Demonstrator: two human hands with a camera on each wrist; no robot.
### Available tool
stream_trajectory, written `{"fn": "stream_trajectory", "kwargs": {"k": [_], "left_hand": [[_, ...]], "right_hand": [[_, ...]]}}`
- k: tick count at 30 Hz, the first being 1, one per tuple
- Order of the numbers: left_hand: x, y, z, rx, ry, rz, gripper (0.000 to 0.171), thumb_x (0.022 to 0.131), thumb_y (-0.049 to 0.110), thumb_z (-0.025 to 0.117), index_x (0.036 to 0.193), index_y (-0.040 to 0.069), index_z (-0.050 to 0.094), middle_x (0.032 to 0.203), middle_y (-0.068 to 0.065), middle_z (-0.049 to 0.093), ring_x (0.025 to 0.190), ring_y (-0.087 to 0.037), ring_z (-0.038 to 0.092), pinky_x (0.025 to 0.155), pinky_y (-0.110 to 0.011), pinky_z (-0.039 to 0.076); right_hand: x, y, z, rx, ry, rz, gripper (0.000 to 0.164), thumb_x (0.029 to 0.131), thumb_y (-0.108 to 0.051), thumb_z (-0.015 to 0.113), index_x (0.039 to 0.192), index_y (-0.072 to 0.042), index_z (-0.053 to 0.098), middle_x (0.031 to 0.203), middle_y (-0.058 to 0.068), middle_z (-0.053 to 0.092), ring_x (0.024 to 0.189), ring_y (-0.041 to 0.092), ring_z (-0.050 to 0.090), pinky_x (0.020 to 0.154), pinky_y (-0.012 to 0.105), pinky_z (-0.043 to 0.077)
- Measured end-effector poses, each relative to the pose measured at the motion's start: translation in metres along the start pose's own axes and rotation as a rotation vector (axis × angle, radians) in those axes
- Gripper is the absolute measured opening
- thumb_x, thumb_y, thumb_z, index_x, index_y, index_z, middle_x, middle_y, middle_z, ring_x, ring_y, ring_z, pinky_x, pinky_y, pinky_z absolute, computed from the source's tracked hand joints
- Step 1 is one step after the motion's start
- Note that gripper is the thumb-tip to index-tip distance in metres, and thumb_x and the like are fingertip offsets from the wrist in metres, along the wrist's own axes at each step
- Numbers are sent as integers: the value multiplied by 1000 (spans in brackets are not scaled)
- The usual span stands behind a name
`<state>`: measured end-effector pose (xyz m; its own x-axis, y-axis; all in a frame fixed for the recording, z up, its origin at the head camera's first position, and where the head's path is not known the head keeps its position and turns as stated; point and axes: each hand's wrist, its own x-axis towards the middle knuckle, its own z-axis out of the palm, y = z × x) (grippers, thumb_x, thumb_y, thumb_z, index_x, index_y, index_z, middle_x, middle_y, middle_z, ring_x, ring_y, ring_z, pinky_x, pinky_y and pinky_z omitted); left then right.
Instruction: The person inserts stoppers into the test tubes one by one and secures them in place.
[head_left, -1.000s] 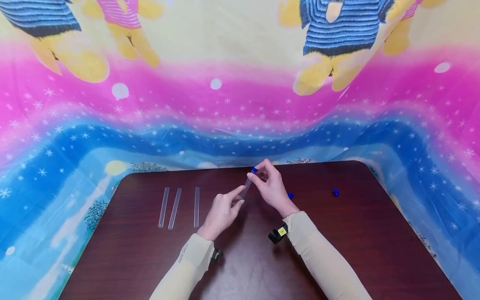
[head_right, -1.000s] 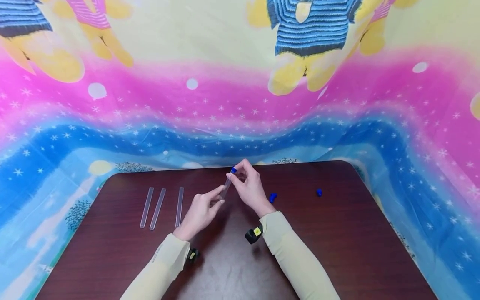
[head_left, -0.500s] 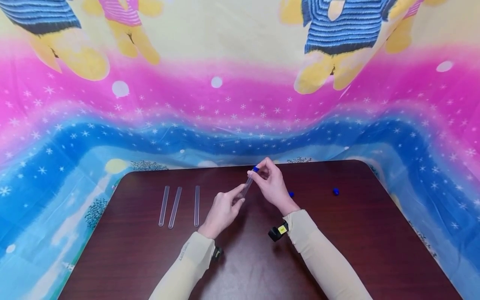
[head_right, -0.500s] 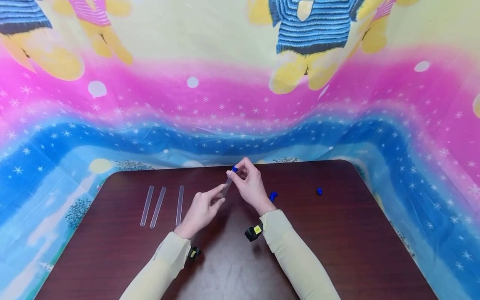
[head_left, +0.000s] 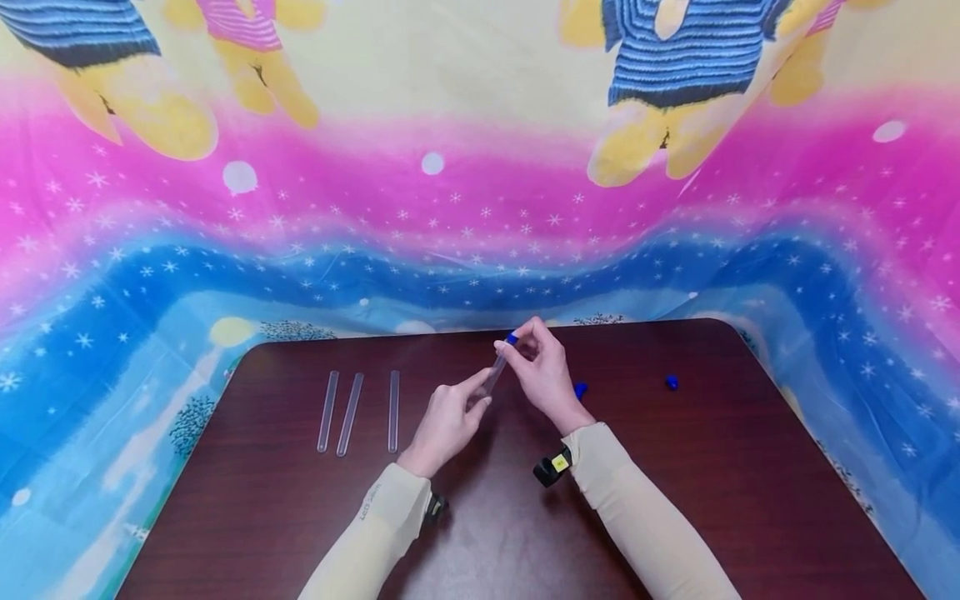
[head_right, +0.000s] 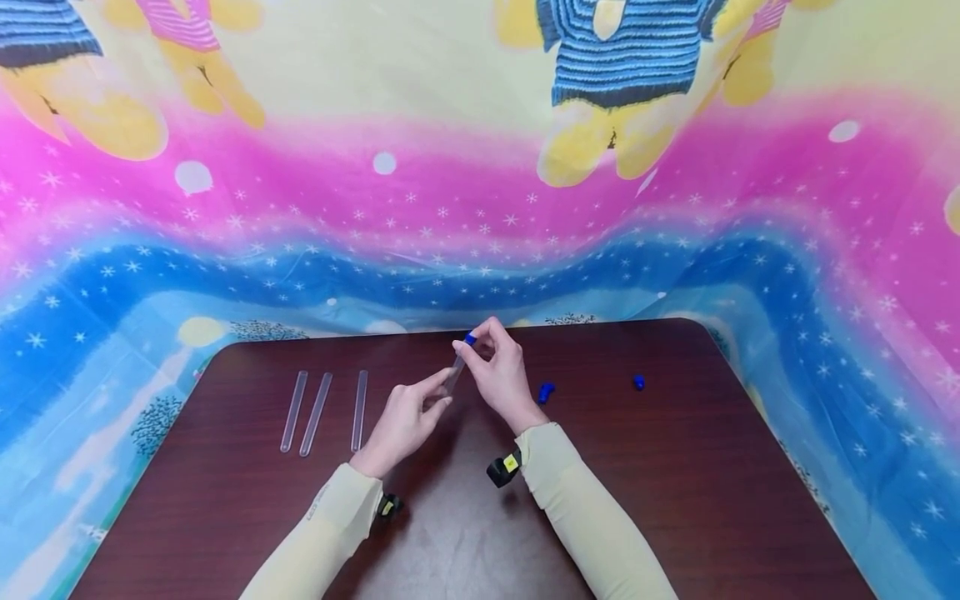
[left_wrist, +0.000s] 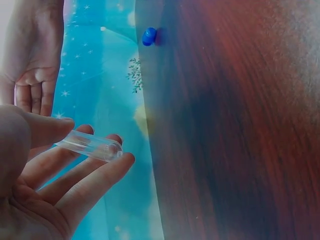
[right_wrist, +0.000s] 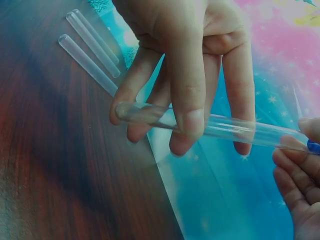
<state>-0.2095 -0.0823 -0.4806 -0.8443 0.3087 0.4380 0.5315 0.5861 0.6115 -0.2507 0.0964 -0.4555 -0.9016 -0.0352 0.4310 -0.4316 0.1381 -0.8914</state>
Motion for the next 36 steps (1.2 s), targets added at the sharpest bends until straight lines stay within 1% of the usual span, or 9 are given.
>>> {"fn": "stream_trajectory", "kwargs": {"k": [4,7,12,20,24,28,33,34,36], "left_hand": [[0,0,1,-1,-7,-10,45,92,3,75,136,9,66,98,-5,77,78,-9,70,65,-28,52],[0,0,1,-3,-7,-6,45,92,3,74,136,9,66,98,-6,77,81,-11,71,67,-29,53],[0,1,1,-10,-7,-7,44,92,2,74,136,8,66,97,-6,77,80,-10,71,66,-29,54],[-4,-1,5,-32,-37,-49,46,93,4,74,138,7,64,98,-6,77,79,-10,72,71,-29,57],[-4,-1,6,-22,-32,-40,44,93,4,74,136,6,65,96,-6,77,76,-9,72,70,-29,57],[-4,0,5,-11,-35,-38,42,93,4,73,135,8,65,94,-5,77,74,-8,71,68,-27,56],[-5,0,4,-8,-38,-47,43,93,4,73,136,7,65,95,-6,77,74,-8,71,68,-27,56],[-6,1,3,-7,-38,-50,43,93,5,73,136,7,64,95,-6,77,74,-8,71,68,-27,56],[-6,1,2,-3,-37,-53,44,94,5,73,136,6,64,96,-7,77,74,-8,71,68,-26,56]], "right_hand": [[-3,1,1,-15,21,-19,22,93,-17,76,98,-9,57,90,5,75,88,19,72,84,33,55],[-3,2,1,-17,29,-31,22,93,-18,76,97,-10,57,90,2,76,87,18,72,81,31,55],[-2,5,1,-12,28,-31,24,93,-20,77,99,-8,57,90,1,76,87,18,73,79,31,55],[-3,13,1,-100,0,9,25,93,-30,76,106,-16,60,88,-5,75,83,13,71,76,34,54],[-2,14,1,-120,-8,13,26,94,-31,75,107,-16,59,88,-5,74,83,14,71,79,37,55],[0,14,-1,-134,-19,24,26,94,-30,75,107,-15,59,87,-5,74,83,14,71,80,35,55],[1,13,-2,-121,-37,33,27,94,-29,76,108,-12,60,87,0,74,81,17,71,78,32,54],[1,9,-2,-121,-40,35,27,94,-26,76,108,-10,60,87,2,74,82,19,71,78,34,55],[2,9,-2,-121,-48,34,27,93,-26,77,109,-10,61,87,3,74,82,19,71,79,36,55]]}}
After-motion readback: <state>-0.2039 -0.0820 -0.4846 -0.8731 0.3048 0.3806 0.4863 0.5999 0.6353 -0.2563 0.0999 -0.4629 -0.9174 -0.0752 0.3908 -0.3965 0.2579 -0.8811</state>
